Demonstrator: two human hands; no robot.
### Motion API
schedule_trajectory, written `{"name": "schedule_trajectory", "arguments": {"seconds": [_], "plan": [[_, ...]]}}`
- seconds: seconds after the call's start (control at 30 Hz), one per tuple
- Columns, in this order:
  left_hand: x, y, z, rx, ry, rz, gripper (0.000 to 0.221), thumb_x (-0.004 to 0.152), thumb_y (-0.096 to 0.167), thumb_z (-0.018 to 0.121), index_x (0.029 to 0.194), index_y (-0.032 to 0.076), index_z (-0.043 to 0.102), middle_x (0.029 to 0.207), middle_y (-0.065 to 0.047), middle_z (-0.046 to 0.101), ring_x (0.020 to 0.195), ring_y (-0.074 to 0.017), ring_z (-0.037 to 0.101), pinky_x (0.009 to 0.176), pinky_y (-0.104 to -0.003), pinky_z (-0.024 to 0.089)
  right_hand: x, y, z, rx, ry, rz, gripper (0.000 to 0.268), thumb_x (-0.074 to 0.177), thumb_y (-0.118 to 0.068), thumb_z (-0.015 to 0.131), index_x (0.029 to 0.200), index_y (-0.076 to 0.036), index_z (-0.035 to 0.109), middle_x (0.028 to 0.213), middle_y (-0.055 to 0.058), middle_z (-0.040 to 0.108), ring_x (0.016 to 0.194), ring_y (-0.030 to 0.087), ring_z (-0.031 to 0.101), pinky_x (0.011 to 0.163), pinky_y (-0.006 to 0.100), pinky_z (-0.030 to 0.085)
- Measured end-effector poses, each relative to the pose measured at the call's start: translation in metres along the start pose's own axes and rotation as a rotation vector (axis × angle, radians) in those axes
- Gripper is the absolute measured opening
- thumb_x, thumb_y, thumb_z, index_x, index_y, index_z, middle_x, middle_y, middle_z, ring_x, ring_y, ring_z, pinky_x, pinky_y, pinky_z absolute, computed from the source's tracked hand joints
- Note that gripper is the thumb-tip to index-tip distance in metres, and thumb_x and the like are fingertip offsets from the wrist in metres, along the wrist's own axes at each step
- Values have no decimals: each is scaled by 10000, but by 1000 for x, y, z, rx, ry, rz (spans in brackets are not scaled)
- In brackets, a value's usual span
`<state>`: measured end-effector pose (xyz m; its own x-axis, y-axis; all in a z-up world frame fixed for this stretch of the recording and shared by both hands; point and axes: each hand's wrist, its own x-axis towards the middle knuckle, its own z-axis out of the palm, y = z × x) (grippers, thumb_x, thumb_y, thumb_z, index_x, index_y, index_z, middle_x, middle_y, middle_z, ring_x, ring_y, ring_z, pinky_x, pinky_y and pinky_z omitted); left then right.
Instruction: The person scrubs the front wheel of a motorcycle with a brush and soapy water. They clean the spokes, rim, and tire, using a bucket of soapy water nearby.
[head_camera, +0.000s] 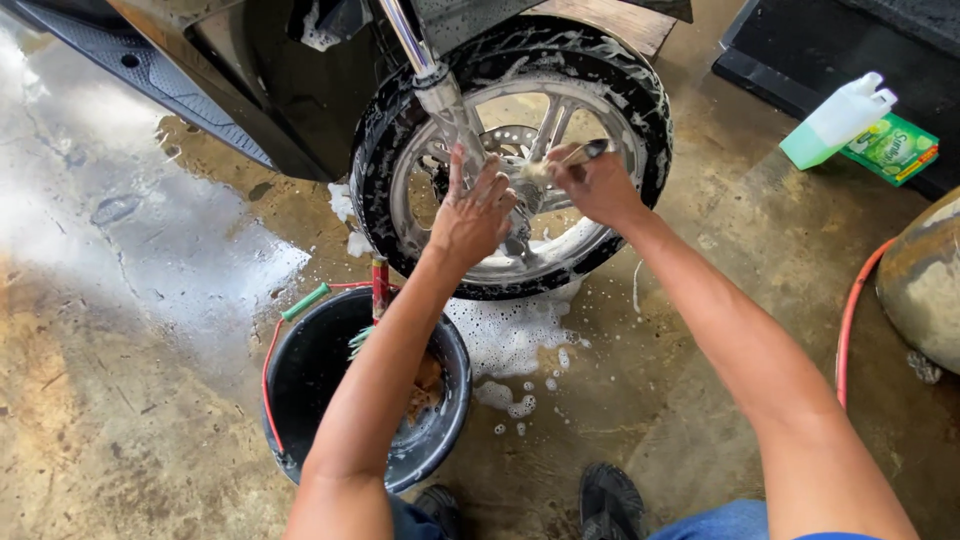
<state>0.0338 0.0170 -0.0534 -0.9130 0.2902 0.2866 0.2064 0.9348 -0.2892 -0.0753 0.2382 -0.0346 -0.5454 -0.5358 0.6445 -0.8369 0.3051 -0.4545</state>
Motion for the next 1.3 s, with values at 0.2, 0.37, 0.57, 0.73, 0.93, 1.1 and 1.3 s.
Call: {"name": "schedule_trajectory", "arguments": {"seconds": [0.2, 0.37, 0.57, 0.73, 0.93, 1.1, 1.3], "plan": [[9, 25, 23, -83, 12, -84, 394, 990, 360, 460, 1251, 232, 725, 1427, -51, 630, 1505, -284, 333, 1201, -749, 7, -5, -20, 13, 6, 108, 21, 89, 935, -141, 736, 956, -77, 794, 847, 156, 773, 818, 405, 738, 620, 507, 598], [12, 31, 36, -107, -12, -88, 419, 994, 326, 422, 1284, 234, 710, 1429, -35, 632, 1508, -256, 326, 1195, -750, -35, 16, -6, 6, -284, 253, -158, 93, 990, -159, 742, 949, -103, 804, 798, 139, 767, 680, 320, 745, 548, 362, 586], [13, 45, 36, -127, 34, -88, 369, 944, 206, 478, 1220, 161, 718, 1338, -82, 656, 1451, -298, 358, 1157, -814, -15, 9, -31, -14, 8, 157, 8, 136, 992, -106, 693, 1064, -50, 794, 830, 210, 743, 770, 379, 734, 664, 461, 560], [14, 54, 26, -94, 65, -147, 343, 927, 211, 516, 1182, 134, 732, 1252, -119, 672, 1390, -334, 404, 1125, -842, 65, 18, -66, -10, 21, -80, 580, 253, 1010, -92, 648, 1262, -79, 672, 811, 106, 728, 431, 92, 459, 350, 250, 354], [14, 52, 38, -90, -61, -158, 350, 967, 243, 492, 1217, 192, 732, 1343, -105, 658, 1443, -305, 363, 1138, -832, 34, 20, -47, 7, 65, 87, 332, 336, 1072, -291, 592, 1080, -5, 767, 783, 225, 704, 753, 475, 706, 617, 554, 542], [10, 29, 66, -77, 402, -48, 306, 949, 235, 520, 1092, 73, 737, 1248, -196, 677, 1379, -317, 493, 1200, -763, 112, 30, -46, -9, -171, 21, 103, 179, 853, -171, 747, 829, 6, 763, 732, 259, 704, 744, 503, 700, 637, 573, 550], [3, 15, -5, 147, -35, -82, 568, 997, 606, 426, 1339, 198, 627, 1473, -42, 566, 1536, -230, 275, 1268, -641, -69, -2, -3, 16, -163, 150, 53, 159, 898, -273, 763, 1044, -242, 818, 654, 132, 720, 684, 386, 727, 566, 516, 571]]}}
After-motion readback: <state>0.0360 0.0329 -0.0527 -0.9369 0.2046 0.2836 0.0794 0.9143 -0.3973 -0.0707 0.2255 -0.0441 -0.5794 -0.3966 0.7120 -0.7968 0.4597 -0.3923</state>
